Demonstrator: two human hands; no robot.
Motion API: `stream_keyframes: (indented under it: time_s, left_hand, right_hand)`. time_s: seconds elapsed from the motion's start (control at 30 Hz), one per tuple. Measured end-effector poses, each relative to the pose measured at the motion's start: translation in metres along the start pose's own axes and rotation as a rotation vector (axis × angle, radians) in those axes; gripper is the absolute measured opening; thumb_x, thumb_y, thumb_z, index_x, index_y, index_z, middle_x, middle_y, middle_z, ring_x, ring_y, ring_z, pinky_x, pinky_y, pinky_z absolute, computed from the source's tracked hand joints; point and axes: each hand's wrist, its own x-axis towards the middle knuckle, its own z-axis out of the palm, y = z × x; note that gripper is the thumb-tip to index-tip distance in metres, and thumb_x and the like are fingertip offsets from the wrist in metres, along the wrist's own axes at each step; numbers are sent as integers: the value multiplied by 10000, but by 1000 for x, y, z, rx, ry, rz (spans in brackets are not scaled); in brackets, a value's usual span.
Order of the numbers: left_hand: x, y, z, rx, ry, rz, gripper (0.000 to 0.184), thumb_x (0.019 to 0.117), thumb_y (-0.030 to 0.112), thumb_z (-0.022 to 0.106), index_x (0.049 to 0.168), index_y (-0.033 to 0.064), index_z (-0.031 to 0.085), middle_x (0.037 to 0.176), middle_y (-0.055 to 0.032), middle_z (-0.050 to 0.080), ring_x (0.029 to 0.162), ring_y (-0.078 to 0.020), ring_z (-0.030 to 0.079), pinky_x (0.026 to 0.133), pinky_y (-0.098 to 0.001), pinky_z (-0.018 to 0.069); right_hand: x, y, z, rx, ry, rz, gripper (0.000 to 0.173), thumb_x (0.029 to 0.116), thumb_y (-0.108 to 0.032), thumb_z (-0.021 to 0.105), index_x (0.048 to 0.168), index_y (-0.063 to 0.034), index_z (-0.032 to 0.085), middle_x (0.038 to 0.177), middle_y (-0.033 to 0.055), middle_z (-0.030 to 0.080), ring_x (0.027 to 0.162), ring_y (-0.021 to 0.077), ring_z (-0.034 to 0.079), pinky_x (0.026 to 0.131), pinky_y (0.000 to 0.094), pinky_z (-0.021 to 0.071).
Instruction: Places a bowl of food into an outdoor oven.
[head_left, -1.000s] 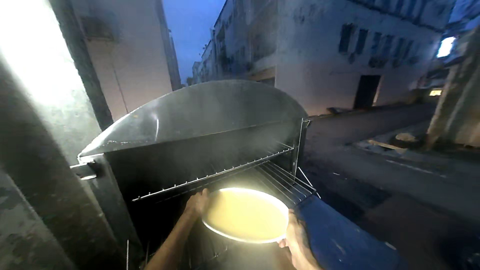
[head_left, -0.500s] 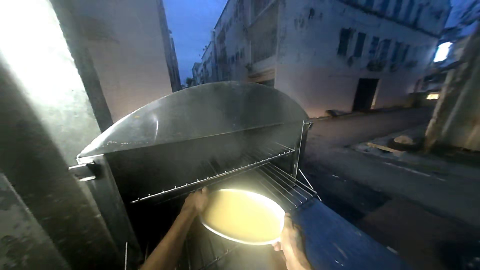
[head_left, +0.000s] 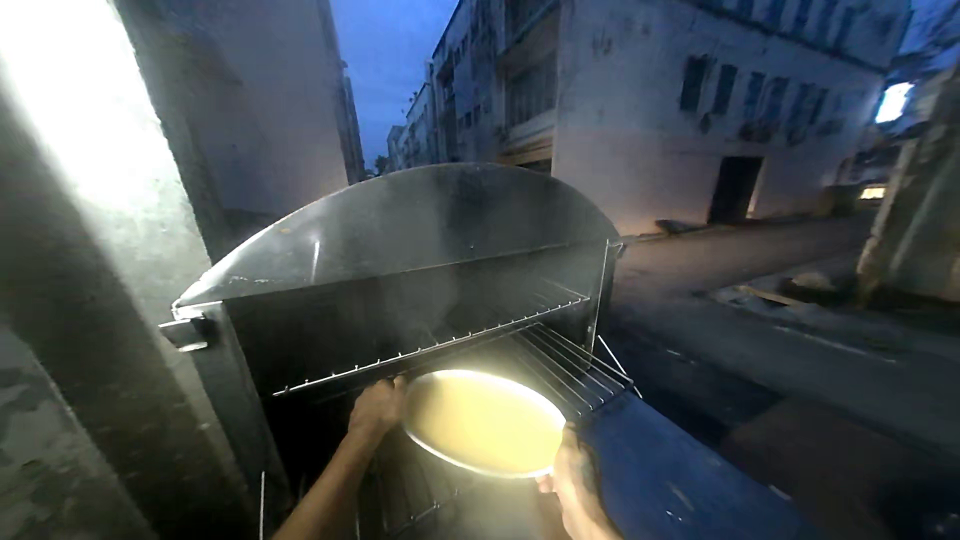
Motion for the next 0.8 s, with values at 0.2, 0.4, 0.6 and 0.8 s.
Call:
stream_keyframes:
  time_s: [0.2, 0.4, 0.6, 0.8]
  left_hand:
    - [-8, -12, -1, 65, -62, 9, 478, 1101, 370, 399, 1245, -8, 653, 1279, -250, 646, 1221, -378, 623, 1022, -565, 475]
    - [-9, -17, 2, -150, -107, 15, 364, 1090, 259, 462, 1175, -43, 646, 1139, -245, 673, 1016, -333, 688, 899, -510, 547]
    - [-5, -25, 5, -174, -68, 40, 316, 1057, 226, 536, 1169, -39, 668, 1141, -243, 682, 1041, -349, 680, 925, -527, 537]
    - [3, -25, 5, -203, -37, 27, 283, 1050, 199, 548, 1152, -29, 679, 1121, -229, 694, 1007, -324, 699, 901, -502, 561]
  right_hand:
    - [-4, -2, -2, 54, -20, 27, 626, 1133, -438, 192, 1046, 41, 584, 650, 114, 597, 491, 182, 615, 499, 332, 542]
    - [-6, -3, -4, 104, -74, 72, 599, 1134, -438, 207, 1136, 47, 559, 708, 145, 631, 525, 201, 648, 514, 341, 561]
    - [-4, 3, -4, 137, -146, 94, 579, 1136, -427, 202, 1219, 53, 514, 767, 182, 659, 566, 237, 678, 530, 371, 577]
    - [-6, -2, -5, 153, -178, 122, 491, 1139, -384, 263, 1254, 36, 489, 801, 202, 676, 582, 245, 700, 536, 374, 593]
